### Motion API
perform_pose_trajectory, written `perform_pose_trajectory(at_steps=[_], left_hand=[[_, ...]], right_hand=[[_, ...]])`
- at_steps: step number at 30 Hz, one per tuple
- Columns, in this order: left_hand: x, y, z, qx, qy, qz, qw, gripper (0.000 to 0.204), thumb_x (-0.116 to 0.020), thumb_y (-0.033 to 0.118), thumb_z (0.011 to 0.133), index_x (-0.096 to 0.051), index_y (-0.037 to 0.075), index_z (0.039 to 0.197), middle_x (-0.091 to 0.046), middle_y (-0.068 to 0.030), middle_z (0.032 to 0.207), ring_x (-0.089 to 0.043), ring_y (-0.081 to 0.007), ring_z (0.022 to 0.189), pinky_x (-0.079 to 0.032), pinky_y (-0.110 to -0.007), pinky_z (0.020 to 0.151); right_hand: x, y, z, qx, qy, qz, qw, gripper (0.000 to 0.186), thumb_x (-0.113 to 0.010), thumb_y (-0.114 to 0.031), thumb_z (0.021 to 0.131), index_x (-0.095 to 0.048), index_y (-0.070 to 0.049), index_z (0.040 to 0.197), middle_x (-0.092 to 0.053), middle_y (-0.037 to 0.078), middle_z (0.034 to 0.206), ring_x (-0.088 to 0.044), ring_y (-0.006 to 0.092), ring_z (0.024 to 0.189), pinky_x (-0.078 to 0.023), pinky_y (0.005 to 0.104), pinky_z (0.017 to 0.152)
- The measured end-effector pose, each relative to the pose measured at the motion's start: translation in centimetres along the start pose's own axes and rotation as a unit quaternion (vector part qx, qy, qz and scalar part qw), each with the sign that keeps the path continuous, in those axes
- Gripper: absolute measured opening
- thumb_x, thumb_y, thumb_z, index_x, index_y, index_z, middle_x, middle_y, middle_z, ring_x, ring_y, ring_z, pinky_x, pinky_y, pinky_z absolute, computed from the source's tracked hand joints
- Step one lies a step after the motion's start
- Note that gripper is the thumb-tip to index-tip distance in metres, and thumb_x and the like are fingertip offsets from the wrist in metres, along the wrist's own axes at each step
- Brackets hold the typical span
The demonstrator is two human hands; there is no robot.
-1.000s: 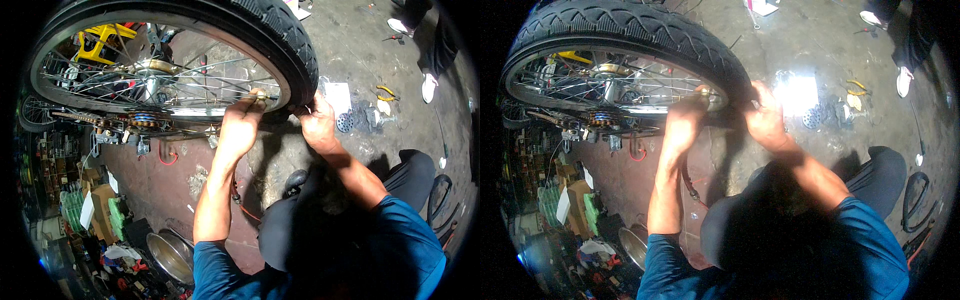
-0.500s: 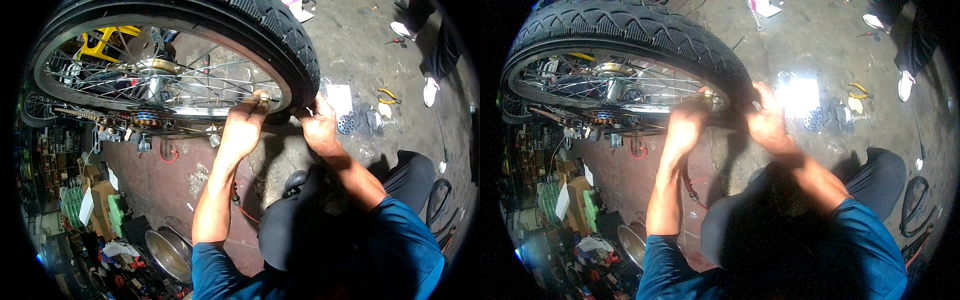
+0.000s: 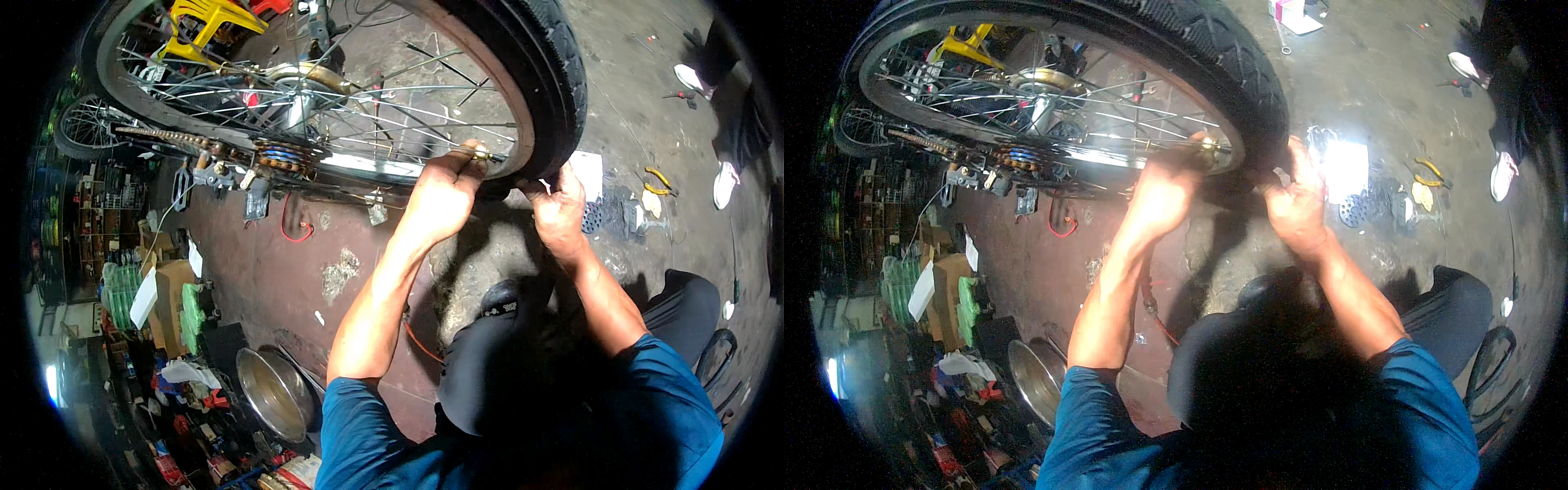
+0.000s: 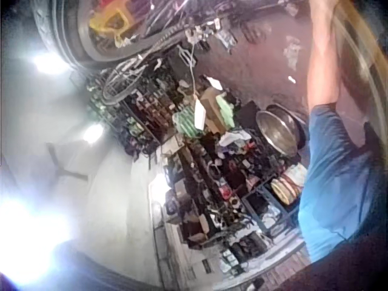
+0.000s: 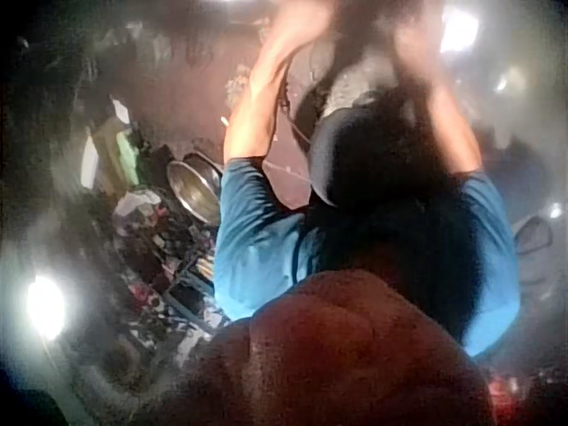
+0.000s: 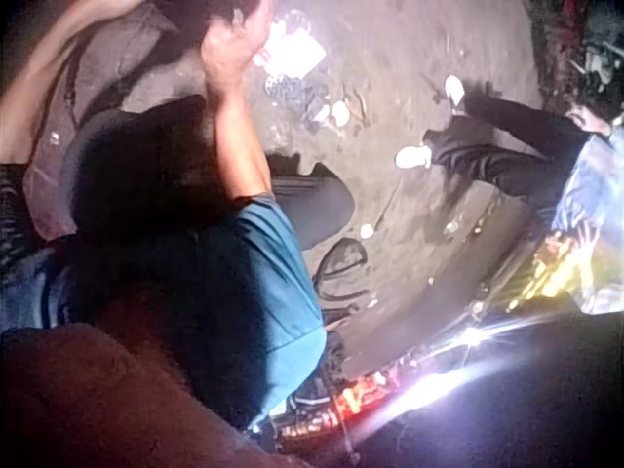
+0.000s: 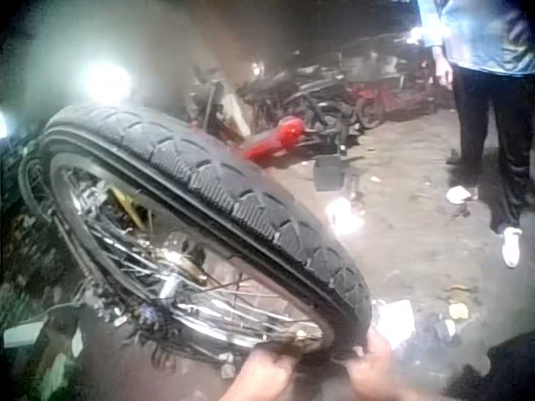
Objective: The person fits a bicycle tire onto a wheel rim by hand and inflates the tire using an air hose.
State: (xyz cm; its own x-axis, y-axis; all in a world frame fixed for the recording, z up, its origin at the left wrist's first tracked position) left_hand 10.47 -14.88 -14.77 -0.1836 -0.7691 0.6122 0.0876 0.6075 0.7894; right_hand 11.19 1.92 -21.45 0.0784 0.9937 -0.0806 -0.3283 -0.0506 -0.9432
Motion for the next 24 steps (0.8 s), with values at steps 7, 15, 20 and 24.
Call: perform_pose_trajectory(at_steps=[7, 15, 20, 24], left_hand=[[-0.4, -0.3, 0.0, -0.046, 0.015, 0.013, 0.999, 0.04, -0.05, 0.018, 0.084, -0.053, -0.009, 0.113, -0.054, -0.027, 0.115, -0.05, -0.0343, 0.114, -0.037, -0.032, 0.097], [-3.4, 0.8, -3.9, -0.012, 0.232, -0.057, 0.971, 0.036, -0.049, 0.019, 0.085, -0.05, 0.001, 0.117, -0.059, -0.0264, 0.096, -0.058, -0.0419, 0.086, -0.047, -0.044, 0.074], [-8.9, -3.4, -9.7, 0.041, 0.204, -0.145, 0.967, 0.032, -0.05, 0.016, 0.087, -0.05, 0.003, 0.117, -0.059, -0.0249, 0.098, -0.059, -0.0407, 0.088, -0.047, -0.041, 0.074], [-12.6, -10.1, -11.4, 0.184, 0.196, -0.159, 0.95, 0.035, -0.051, 0.022, 0.088, -0.051, 0.004, 0.119, -0.061, -0.025, 0.093, -0.059, -0.0402, 0.087, -0.047, -0.042, 0.073]], right_hand=[[0.3, -0.4, -0.2, -0.018, -0.026, 0.002, 1.0, 0.039, -0.061, 0.007, 0.073, -0.052, 0.001, 0.111, -0.061, 0.009, 0.1, -0.057, 0.0181, 0.091, -0.045, 0.0305, 0.082], [1.4, 1.0, 0.9, -0.053, -0.098, 0.058, 0.992, 0.064, -0.071, -0.005, 0.072, -0.038, 0.0, 0.127, -0.052, 0.009, 0.116, -0.05, 0.0203, 0.107, -0.037, 0.0334, 0.094], [0.9, -0.2, 1.6, -0.06, -0.091, 0.004, 0.994, 0.043, -0.072, -0.001, 0.069, -0.051, 0.0, 0.106, -0.059, 0.008, 0.099, -0.057, 0.0179, 0.092, -0.043, 0.0305, 0.085], [1.0, -0.1, 2.1, -0.016, -0.095, -0.06, 0.994, 0.037, -0.069, -0.001, 0.071, -0.053, 0.0, 0.104, -0.061, 0.007, 0.096, -0.058, 0.0167, 0.087, -0.046, 0.0302, 0.081]])
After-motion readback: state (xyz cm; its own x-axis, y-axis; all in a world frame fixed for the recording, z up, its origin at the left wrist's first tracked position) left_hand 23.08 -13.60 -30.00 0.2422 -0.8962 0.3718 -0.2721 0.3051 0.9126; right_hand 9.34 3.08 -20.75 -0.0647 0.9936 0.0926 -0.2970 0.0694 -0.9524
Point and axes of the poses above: each hand's wrist, its own z-axis towards the middle knuckle, its own x-axis out of the back of the hand, y = z × x, the point moved 2 cm from there along z, towards the middle knuckle
